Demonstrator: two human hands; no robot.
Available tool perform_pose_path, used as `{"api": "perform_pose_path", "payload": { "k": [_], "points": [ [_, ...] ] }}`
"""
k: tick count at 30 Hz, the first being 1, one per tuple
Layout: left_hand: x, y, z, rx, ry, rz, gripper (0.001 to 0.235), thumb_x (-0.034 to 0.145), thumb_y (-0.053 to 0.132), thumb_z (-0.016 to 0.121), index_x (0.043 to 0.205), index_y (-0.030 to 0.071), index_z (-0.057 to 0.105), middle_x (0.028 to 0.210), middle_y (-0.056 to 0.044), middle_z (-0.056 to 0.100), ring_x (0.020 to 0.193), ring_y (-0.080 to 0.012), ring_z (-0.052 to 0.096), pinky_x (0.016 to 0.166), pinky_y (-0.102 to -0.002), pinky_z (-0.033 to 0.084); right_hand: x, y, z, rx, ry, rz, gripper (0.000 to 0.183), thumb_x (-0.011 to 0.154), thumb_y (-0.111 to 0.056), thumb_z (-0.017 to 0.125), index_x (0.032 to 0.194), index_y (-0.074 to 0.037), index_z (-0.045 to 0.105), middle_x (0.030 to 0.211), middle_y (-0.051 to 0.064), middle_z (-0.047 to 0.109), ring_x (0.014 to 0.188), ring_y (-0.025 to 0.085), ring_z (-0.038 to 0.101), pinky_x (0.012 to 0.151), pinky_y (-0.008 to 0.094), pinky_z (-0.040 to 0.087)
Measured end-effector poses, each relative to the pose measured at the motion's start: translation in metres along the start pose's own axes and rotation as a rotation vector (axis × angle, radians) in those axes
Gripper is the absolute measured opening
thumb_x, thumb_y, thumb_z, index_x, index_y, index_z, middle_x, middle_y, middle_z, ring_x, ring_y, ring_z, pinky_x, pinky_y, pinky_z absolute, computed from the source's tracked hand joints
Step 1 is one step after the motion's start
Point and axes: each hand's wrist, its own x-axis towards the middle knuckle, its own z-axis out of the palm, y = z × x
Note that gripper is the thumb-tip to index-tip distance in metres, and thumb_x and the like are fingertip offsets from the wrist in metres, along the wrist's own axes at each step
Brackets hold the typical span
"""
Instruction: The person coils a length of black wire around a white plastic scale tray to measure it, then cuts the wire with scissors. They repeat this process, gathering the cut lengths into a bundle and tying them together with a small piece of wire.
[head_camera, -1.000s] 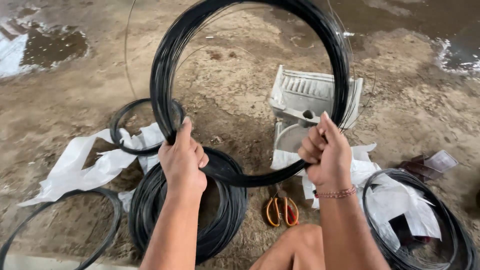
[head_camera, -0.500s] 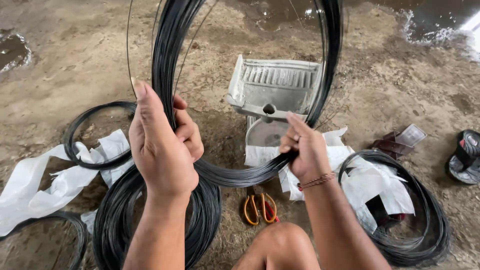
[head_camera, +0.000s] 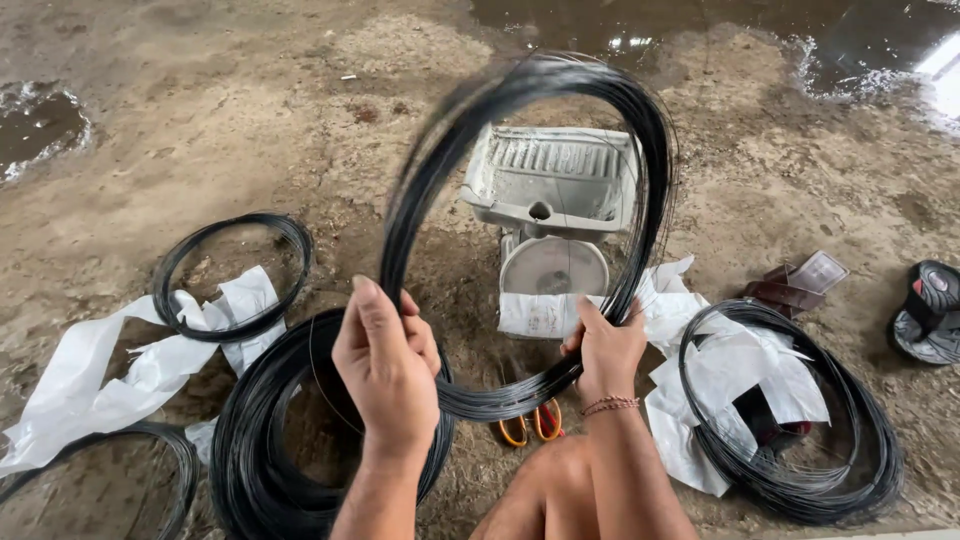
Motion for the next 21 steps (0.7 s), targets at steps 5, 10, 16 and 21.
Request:
{"api": "perform_pose_path", "payload": {
  "k": [5, 10, 16, 21],
  "points": [
    [-0.015, -0.005, -0.008, 0.082, -0.241, 0.142, 0.041, 0.109, 0.035, 0.044, 0.075, 0.012, 0.045, 0.053, 0.007, 0.031, 0.045, -0.0031, 0.026, 0.041, -0.020, 0.029, 0.020, 0.029, 0.000, -0.075, -0.078, 0.316, 0.029, 0.090, -0.010, 0.079, 0.076, -0.002, 0.055, 0.061, 0.010, 0.048, 0.054, 0.022, 0.050, 0.053, 0.039, 0.051],
    [-0.014, 0.005, -0.019, 0.157, -0.275, 0.196, 0.042, 0.109, 0.033, 0.045, 0.072, 0.012, 0.044, 0.054, 0.006, 0.035, 0.047, -0.0039, 0.030, 0.043, -0.021, 0.034, 0.003, 0.017, -0.002, -0.210, -0.107, 0.333, 0.008, 0.095, -0.015, 0.073, 0.093, -0.009, 0.068, 0.066, 0.007, 0.056, 0.058, 0.021, 0.058, 0.057, 0.032, 0.052],
    [0.020, 0.017, -0.023, 0.013, -0.151, 0.167, 0.046, 0.107, 0.043, 0.047, 0.083, 0.005, 0.056, 0.053, 0.002, 0.038, 0.042, -0.0060, 0.037, 0.035, -0.020, 0.026, 0.011, -0.013, -0.032, -0.569, -0.122, -0.076, 0.052, 0.087, -0.027, 0.081, 0.051, -0.018, 0.044, 0.046, -0.007, 0.030, 0.047, 0.009, 0.020, 0.047, 0.031, 0.013],
    [0.055, 0.018, 0.000, -0.107, -0.070, 0.091, 0.048, 0.110, 0.045, 0.039, 0.083, 0.008, 0.052, 0.050, 0.001, 0.021, 0.033, -0.0095, 0.023, 0.033, -0.024, 0.019, 0.002, -0.072, -0.027, 0.146, -0.371, -0.195, 0.037, 0.102, -0.031, 0.069, 0.078, -0.005, 0.055, 0.067, 0.013, 0.062, 0.066, 0.027, 0.071, 0.073, 0.042, 0.064]
  ]
}}
